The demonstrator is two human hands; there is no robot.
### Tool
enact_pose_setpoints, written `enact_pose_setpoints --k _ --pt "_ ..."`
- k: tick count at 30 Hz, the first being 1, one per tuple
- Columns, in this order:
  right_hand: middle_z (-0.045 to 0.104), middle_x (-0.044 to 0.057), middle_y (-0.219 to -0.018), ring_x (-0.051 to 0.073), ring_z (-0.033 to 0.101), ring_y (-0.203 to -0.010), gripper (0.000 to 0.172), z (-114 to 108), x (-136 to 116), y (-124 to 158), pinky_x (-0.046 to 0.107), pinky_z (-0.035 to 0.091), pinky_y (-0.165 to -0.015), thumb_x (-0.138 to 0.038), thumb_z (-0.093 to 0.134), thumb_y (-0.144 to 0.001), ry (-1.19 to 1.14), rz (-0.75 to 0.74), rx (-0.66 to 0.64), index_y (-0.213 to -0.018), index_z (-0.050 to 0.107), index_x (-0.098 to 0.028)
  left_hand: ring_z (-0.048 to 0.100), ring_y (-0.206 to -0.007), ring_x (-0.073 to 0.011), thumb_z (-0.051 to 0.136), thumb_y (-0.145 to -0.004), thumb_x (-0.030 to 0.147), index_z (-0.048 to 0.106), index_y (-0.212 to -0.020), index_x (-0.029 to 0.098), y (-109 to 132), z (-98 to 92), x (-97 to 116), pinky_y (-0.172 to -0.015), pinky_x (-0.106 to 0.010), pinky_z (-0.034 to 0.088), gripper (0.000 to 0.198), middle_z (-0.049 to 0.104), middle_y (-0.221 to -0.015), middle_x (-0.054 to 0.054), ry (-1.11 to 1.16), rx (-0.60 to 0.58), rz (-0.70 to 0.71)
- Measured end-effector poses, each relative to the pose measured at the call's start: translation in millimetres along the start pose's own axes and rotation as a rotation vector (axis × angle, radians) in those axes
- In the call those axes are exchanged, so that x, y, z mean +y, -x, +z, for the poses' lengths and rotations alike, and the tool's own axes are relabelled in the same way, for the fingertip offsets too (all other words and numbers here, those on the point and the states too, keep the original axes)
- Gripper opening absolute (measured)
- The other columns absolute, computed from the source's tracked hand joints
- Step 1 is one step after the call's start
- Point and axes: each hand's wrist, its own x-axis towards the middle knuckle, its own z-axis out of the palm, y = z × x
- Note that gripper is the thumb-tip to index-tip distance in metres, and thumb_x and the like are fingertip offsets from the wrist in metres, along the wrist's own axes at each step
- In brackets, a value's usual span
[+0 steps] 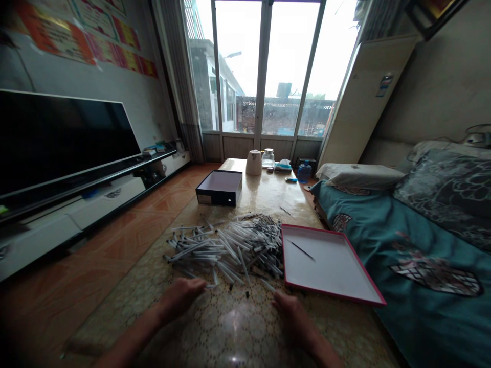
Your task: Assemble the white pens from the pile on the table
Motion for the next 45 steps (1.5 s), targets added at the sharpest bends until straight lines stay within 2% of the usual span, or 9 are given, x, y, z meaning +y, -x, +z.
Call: enact_pose_setpoints --k 2,4,10,14,18,23,28,40,45 --pt "0.054 -0.002 -0.056 0.012 0.049 -0.052 0.031 -20 12 2 0.02 0.038 -0.051 -0.041 0.041 -0.086 0.03 0.077 0.127 -0.066 0.053 -0.019 0.058 -0.061 -0.0147 0.037 -0.088 0.029 0.057 -0.074 0.02 3 -9.7 -10 -0.056 -0.023 0.04 0.026 0.062 -0.068 -0.002 0.121 0.077 -0.094" --pt "0.056 -0.001 -0.062 0.014 0.052 -0.058 0.031 -29 12 -7 0.022 0.039 -0.056 -0.042 0.037 -0.087 0.035 0.124 0.155 -0.072 0.053 -0.02 0.058 -0.067 -0.0145 0.037 -0.088 0.032 0.057 -0.078 0.02 -5 -10.7 -1 -0.062 -0.023 0.041 0.027 0.062 -0.072 -0.002 0.357 0.179 -0.132" --pt "0.059 0.001 -0.061 0.016 0.057 -0.057 0.025 -3 -8 -83 0.023 0.039 -0.055 -0.037 0.042 -0.081 0.083 0.258 0.308 -0.069 0.056 -0.02 0.057 -0.065 -0.0134 0.052 -0.079 0.042 0.058 -0.083 0.015 -53 28.4 60 -0.061 -0.024 0.044 0.028 0.064 -0.071 -0.004 1.328 0.374 -0.405" --pt "0.065 0.005 -0.072 0.017 0.062 -0.062 0.031 -3 -8 -122 0.024 0.043 -0.059 -0.029 0.045 -0.077 0.017 0.312 0.372 -0.101 0.056 -0.014 0.058 -0.064 -0.0117 0.069 -0.066 0.039 0.062 -0.08 0.013 -57 48.2 65 -0.054 -0.02 0.045 0.03 0.062 -0.072 -0.004 1.689 0.558 -0.729" --pt "0.067 0.006 -0.077 0.018 0.064 -0.061 0.036 -5 -10 -119 0.025 0.046 -0.059 -0.033 0.046 -0.078 -0.176 0.364 0.458 -0.107 0.054 -0.014 0.06 -0.061 -0.0115 0.074 -0.063 0.029 0.063 -0.08 0.013 -46 53.3 63 -0.055 -0.021 0.049 0.026 0.063 -0.069 -0.004 1.912 0.678 -0.835" --pt "0.06 0.0 -0.054 0.014 0.053 -0.039 0.04 28 -21 -67 0.023 0.037 -0.04 -0.051 0.038 -0.082 -0.342 0.382 0.225 -0.071 0.058 -0.018 0.064 -0.066 -0.0126 0.067 -0.071 0.014 0.061 -0.077 0.012 -36 53.5 68 -0.065 -0.024 0.053 0.009 0.066 -0.071 -0.005 2.068 0.775 -0.909" --pt "0.059 0.001 -0.053 0.014 0.055 -0.052 0.049 56 -34 -33 0.022 0.039 -0.053 -0.053 0.034 -0.085 -0.31 0.277 0.076 -0.061 0.058 -0.018 0.065 -0.066 -0.0118 0.06 -0.076 0.009 0.06 -0.078 0.012 -35 53.0 73 -0.067 -0.025 0.054 0.004 0.066 -0.071 -0.004 2.077 0.828 -0.894" --pt "0.058 0.001 -0.055 0.014 0.054 -0.054 0.035 63 -45 -29 0.022 0.037 -0.053 -0.045 0.045 -0.081 -0.281 0.294 0.136 -0.062 0.057 -0.018 0.065 -0.066 -0.0127 0.062 -0.075 0.012 0.06 -0.075 0.011 -35 58.7 71 -0.065 -0.025 0.054 0.001 0.066 -0.069 -0.005 2.018 0.821 -0.851" --pt "0.065 0.005 -0.073 0.018 0.058 -0.064 0.031 60 -51 -29 0.025 0.042 -0.06 -0.046 0.057 -0.072 -0.33 0.292 0.214 -0.083 0.062 -0.017 0.064 -0.064 -0.0127 0.069 -0.069 0.016 0.061 -0.072 0.011 -36 59.2 73 -0.065 -0.026 0.055 0.009 0.066 -0.068 -0.004 1.993 0.849 -0.814"
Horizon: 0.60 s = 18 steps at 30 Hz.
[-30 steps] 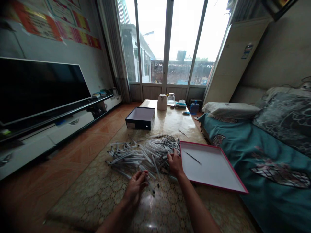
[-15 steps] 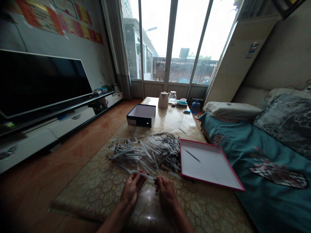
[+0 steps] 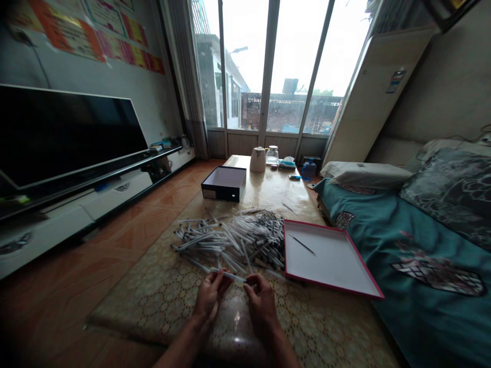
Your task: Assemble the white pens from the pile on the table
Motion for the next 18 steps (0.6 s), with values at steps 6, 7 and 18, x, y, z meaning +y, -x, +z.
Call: enact_pose_setpoints --k 6,7,18 --pt "0.059 0.002 -0.056 0.015 0.055 -0.053 0.045 6.5 5.2 3.0 0.023 0.035 -0.052 -0.047 0.032 -0.087 0.151 -0.004 0.006 -0.062 0.057 -0.02 0.065 -0.066 -0.0129 0.07 -0.068 0.019 0.061 -0.072 0.011 1.2 -1.3 1.1 -0.066 -0.026 0.055 0.013 0.066 -0.069 -0.004 -0.01 -0.016 0.003" --pt "0.058 0.001 -0.054 0.014 0.054 -0.052 0.044 7.5 6.5 3.3 0.023 0.034 -0.051 -0.047 0.033 -0.087 0.17 -0.002 0.015 -0.061 0.057 -0.02 0.065 -0.066 -0.0129 0.07 -0.068 0.019 0.061 -0.072 0.011 0.9 -1.7 0.8 -0.066 -0.026 0.055 0.013 0.066 -0.069 -0.004 -0.013 -0.015 0.004" --pt "0.06 0.002 -0.058 0.016 0.056 -0.056 0.043 7.6 9.2 4.8 0.023 0.036 -0.054 -0.048 0.036 -0.086 0.152 -0.021 0.035 -0.066 0.061 -0.02 0.065 -0.067 -0.0136 0.069 -0.069 0.017 0.062 -0.074 0.01 1.6 -0.4 0.5 -0.067 -0.027 0.055 0.012 0.067 -0.07 -0.005 -0.005 0.004 0.016"
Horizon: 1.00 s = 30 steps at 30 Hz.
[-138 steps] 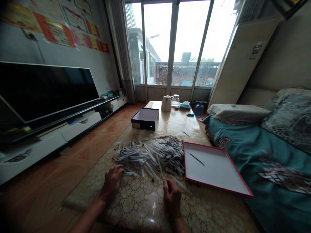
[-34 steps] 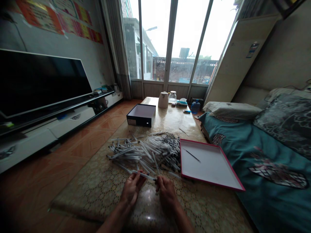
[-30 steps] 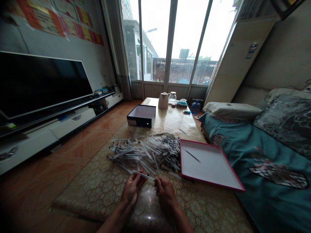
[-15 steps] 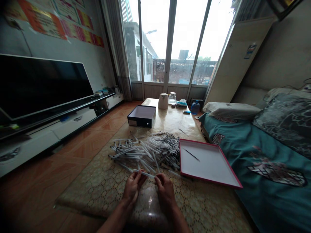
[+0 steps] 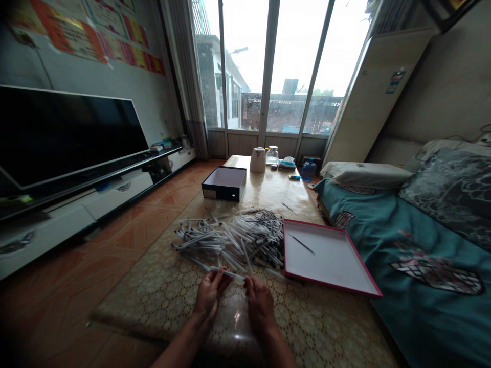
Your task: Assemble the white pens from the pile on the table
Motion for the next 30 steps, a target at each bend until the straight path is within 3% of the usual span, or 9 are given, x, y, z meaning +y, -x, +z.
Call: enact_pose_setpoints --k 2,7,12,17,21,23,27,30 --pt "0.06 0.002 -0.059 0.016 0.057 -0.057 0.041 1.8 0.7 1.1 0.023 0.037 -0.055 -0.049 0.038 -0.085 -0.001 0.002 0.014 -0.067 0.061 -0.02 0.065 -0.067 -0.0139 0.07 -0.068 0.018 0.062 -0.074 0.01 0.7 0.1 0.4 -0.066 -0.027 0.055 0.013 0.067 -0.07 -0.005 -0.001 -0.01 0.006" --pt "0.064 0.004 -0.071 0.017 0.058 -0.062 0.037 0.9 -1.1 1.8 0.023 0.04 -0.058 -0.05 0.046 -0.081 -0.07 -0.023 0.034 -0.092 0.062 -0.018 0.065 -0.066 -0.0134 0.072 -0.065 0.021 0.062 -0.073 0.011 0.3 -0.7 0.1 -0.066 -0.026 0.055 0.016 0.067 -0.069 -0.004 -0.008 -0.027 0.022" --pt "0.063 0.003 -0.066 0.016 0.057 -0.062 0.041 1.7 -0.2 3.0 0.023 0.037 -0.056 -0.046 0.035 -0.087 0.026 -0.009 0.025 -0.071 0.062 -0.02 0.065 -0.066 -0.013 0.074 -0.064 0.023 0.062 -0.072 0.011 -1.2 -2.1 -1.1 -0.066 -0.026 0.055 0.019 0.067 -0.069 -0.003 -0.007 -0.03 0.022" --pt "0.062 0.002 -0.069 0.016 0.057 -0.06 0.037 2.5 2.3 2.8 0.023 0.04 -0.058 -0.047 0.047 -0.081 -0.039 -0.043 0.049 -0.099 0.059 -0.018 0.065 -0.067 -0.0137 0.074 -0.064 0.024 0.062 -0.072 0.011 -2.3 -2.6 -1.4 -0.068 -0.027 0.054 0.02 0.067 -0.069 -0.004 -0.008 -0.048 0.016" --pt "0.06 0.001 -0.061 0.015 0.056 -0.058 0.041 4.1 2.0 4.3 0.022 0.037 -0.055 -0.047 0.033 -0.088 0.033 -0.035 0.06 -0.071 0.061 -0.021 0.065 -0.066 -0.0144 0.073 -0.064 0.02 0.061 -0.073 0.011 -2.2 -1.7 -1.1 -0.067 -0.027 0.054 0.017 0.067 -0.068 -0.004 -0.002 -0.021 0.001" --pt "0.06 0.0 -0.062 0.015 0.056 -0.058 0.038 5.1 2.4 5.4 0.022 0.037 -0.056 -0.046 0.035 -0.087 0.038 -0.035 0.068 -0.074 0.06 -0.021 0.065 -0.066 -0.0144 0.072 -0.065 0.019 0.061 -0.073 0.011 -2.0 -1.3 -0.9 -0.067 -0.027 0.055 0.016 0.067 -0.069 -0.004 0.002 -0.012 -0.002" --pt "0.064 0.001 -0.073 0.016 0.059 -0.062 0.035 5.6 3.3 5.9 0.023 0.04 -0.058 -0.047 0.046 -0.082 -0.023 -0.049 0.089 -0.101 0.058 -0.021 0.065 -0.066 -0.0142 0.072 -0.065 0.02 0.061 -0.073 0.011 -2.0 -1.2 -0.8 -0.067 -0.026 0.054 0.016 0.067 -0.069 -0.004 0.003 -0.026 0.0" --pt "0.062 0.001 -0.066 0.015 0.058 -0.06 0.037 5.6 1.9 6.3 0.022 0.039 -0.057 -0.048 0.037 -0.086 0.027 -0.047 0.081 -0.082 0.062 -0.022 0.065 -0.066 -0.0141 0.073 -0.064 0.02 0.061 -0.072 0.011 -1.8 -1.2 -0.8 -0.066 -0.026 0.055 0.018 0.066 -0.068 -0.004 -0.002 -0.028 0.006"
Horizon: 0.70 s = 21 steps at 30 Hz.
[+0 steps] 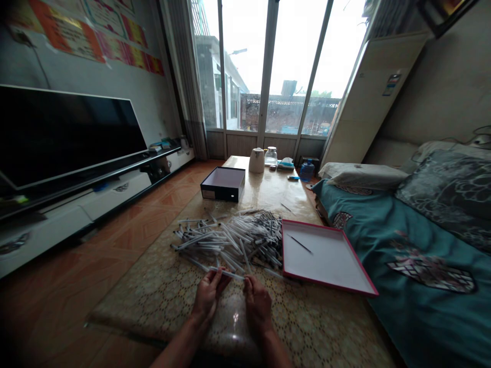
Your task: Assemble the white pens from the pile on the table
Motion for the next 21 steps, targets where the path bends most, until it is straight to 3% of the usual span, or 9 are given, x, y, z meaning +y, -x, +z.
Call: enact_pose_setpoints --k 3,8,13,17,21 --pt "0.06 0.0 -0.06 0.014 0.057 -0.057 0.041 -0.2 -2.2 1.2 0.022 0.037 -0.057 -0.048 0.034 -0.087 0.042 0.003 0.006 -0.068 0.059 -0.022 0.065 -0.066 -0.0141 0.074 -0.063 0.022 0.062 -0.073 0.011 0.3 -0.2 -0.1 -0.066 -0.026 0.055 0.019 0.066 -0.068 -0.004 -0.007 0.002 0.0" --pt "0.065 0.002 -0.076 0.016 0.061 -0.068 0.033 -1.4 -4.4 1.8 0.022 0.04 -0.062 -0.047 0.041 -0.085 -0.029 0.01 -0.017 -0.099 0.059 -0.022 0.065 -0.067 -0.0141 0.074 -0.063 0.023 0.062 -0.074 0.011 -0.2 -1.2 -0.8 -0.068 -0.027 0.055 0.021 0.067 -0.07 -0.004 0.0 -0.007 -0.002" --pt "0.06 0.0 -0.059 0.014 0.056 -0.055 0.042 -0.1 -4.5 3.2 0.022 0.036 -0.056 -0.048 0.033 -0.088 0.04 0.007 0.014 -0.066 0.059 -0.022 0.065 -0.066 -0.0138 0.074 -0.063 0.023 0.061 -0.074 0.011 0.7 -1.0 -0.6 -0.068 -0.027 0.054 0.021 0.066 -0.07 -0.004 -0.004 0.002 -0.013" --pt "0.063 0.002 -0.069 0.015 0.058 -0.061 0.03 -1.3 -1.3 4.0 0.022 0.04 -0.06 -0.044 0.041 -0.086 -0.104 0.0 0.031 -0.082 0.059 -0.021 0.064 -0.066 -0.0132 0.074 -0.064 0.025 0.062 -0.074 0.011 2.2 0.1 -0.2 -0.068 -0.026 0.054 0.021 0.066 -0.069 -0.003 0.002 0.005 0.009" --pt "0.063 0.002 -0.069 0.014 0.055 -0.053 0.026 -2.2 2.5 2.4 0.023 0.042 -0.054 -0.041 0.045 -0.083 -0.185 0.05 0.029 -0.087 0.057 -0.018 0.064 -0.065 -0.0123 0.073 -0.064 0.024 0.062 -0.073 0.012 2.3 0.7 -0.3 -0.066 -0.025 0.055 0.019 0.066 -0.069 -0.003 0.013 0.031 0.015"
